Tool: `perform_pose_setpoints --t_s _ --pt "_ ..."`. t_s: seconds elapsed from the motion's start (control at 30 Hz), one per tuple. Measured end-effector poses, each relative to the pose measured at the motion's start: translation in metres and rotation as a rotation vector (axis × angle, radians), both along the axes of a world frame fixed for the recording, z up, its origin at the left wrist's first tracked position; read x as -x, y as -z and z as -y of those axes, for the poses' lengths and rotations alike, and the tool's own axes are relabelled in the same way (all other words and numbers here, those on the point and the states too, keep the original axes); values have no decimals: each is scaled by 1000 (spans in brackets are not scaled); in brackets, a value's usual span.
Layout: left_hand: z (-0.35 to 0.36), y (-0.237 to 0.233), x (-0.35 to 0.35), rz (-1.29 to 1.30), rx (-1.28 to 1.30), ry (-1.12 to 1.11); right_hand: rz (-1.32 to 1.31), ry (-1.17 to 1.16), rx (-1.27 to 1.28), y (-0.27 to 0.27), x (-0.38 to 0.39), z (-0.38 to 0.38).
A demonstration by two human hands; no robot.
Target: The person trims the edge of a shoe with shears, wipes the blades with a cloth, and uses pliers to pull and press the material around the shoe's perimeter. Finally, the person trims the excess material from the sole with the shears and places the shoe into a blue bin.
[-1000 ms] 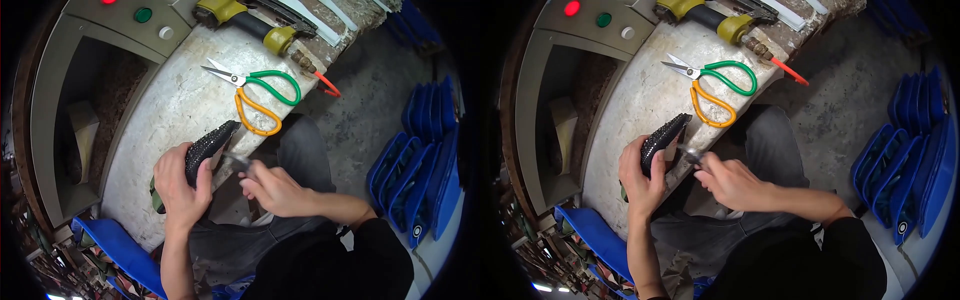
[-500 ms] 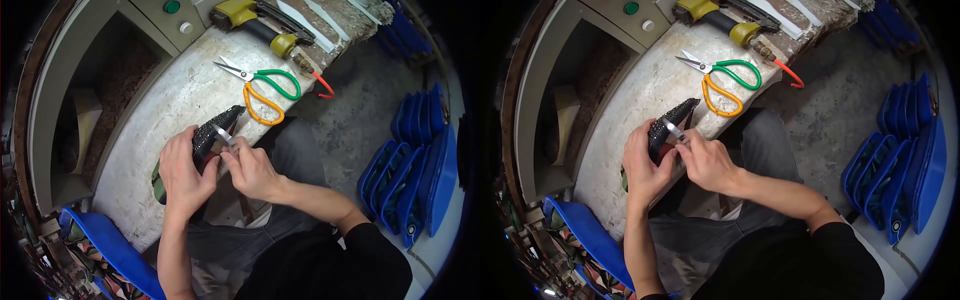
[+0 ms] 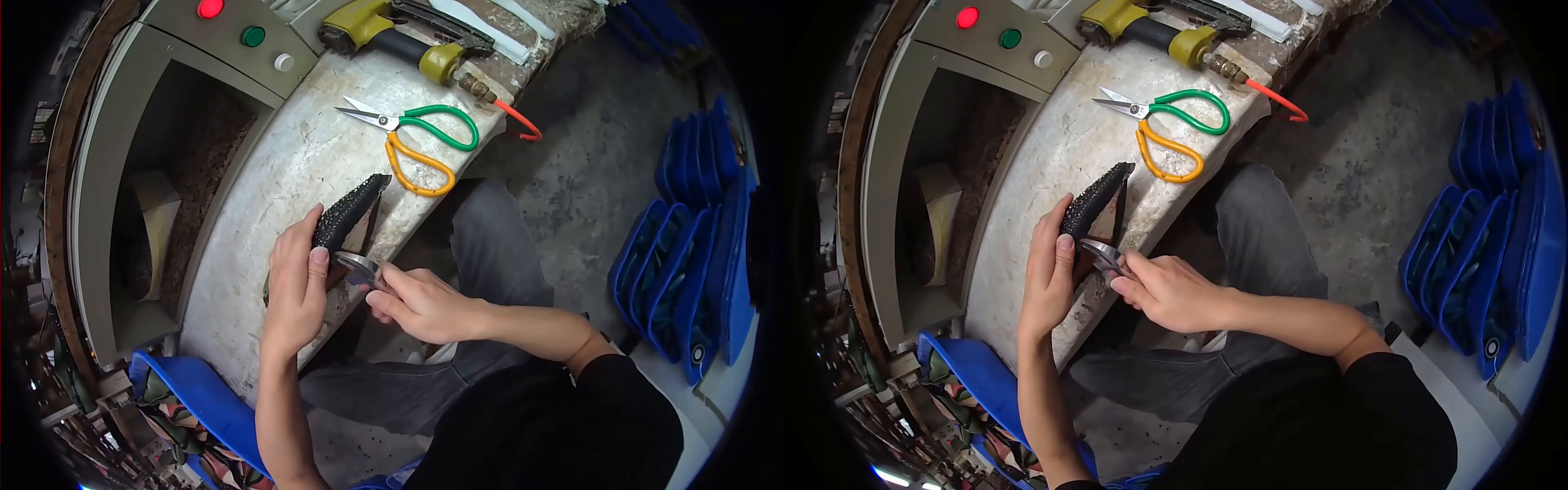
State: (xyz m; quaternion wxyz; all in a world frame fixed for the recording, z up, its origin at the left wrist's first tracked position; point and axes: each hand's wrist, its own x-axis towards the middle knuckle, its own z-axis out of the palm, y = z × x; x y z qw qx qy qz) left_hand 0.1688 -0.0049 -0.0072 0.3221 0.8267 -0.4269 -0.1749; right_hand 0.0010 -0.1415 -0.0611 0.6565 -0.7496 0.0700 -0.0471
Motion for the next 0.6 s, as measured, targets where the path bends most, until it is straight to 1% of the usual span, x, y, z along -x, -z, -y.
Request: perform_pose_setpoints --t_s 0.03,0.07,0.2,0.23,0.4,0.53,0.6 --pt "1 0 2 41 -4 2 -1 8 121 -1 -2 1" --pt "2 0 3 39 -11 3 -3 8 114 0 -3 -1" --pt "3 3 14 257 -24 5 15 149 392 3 5 -14" --pt "1 6 16 251 -29 2 10 144 387 5 3 -16" --pt "9 19 16 381 6 -61 108 236 515 21 -14 -10" --pt "13 25 23 497 -56 -113 82 207 419 20 -7 -7" --pt "16 35 22 528 -28 -137 -396 0 -286 9 19 11"
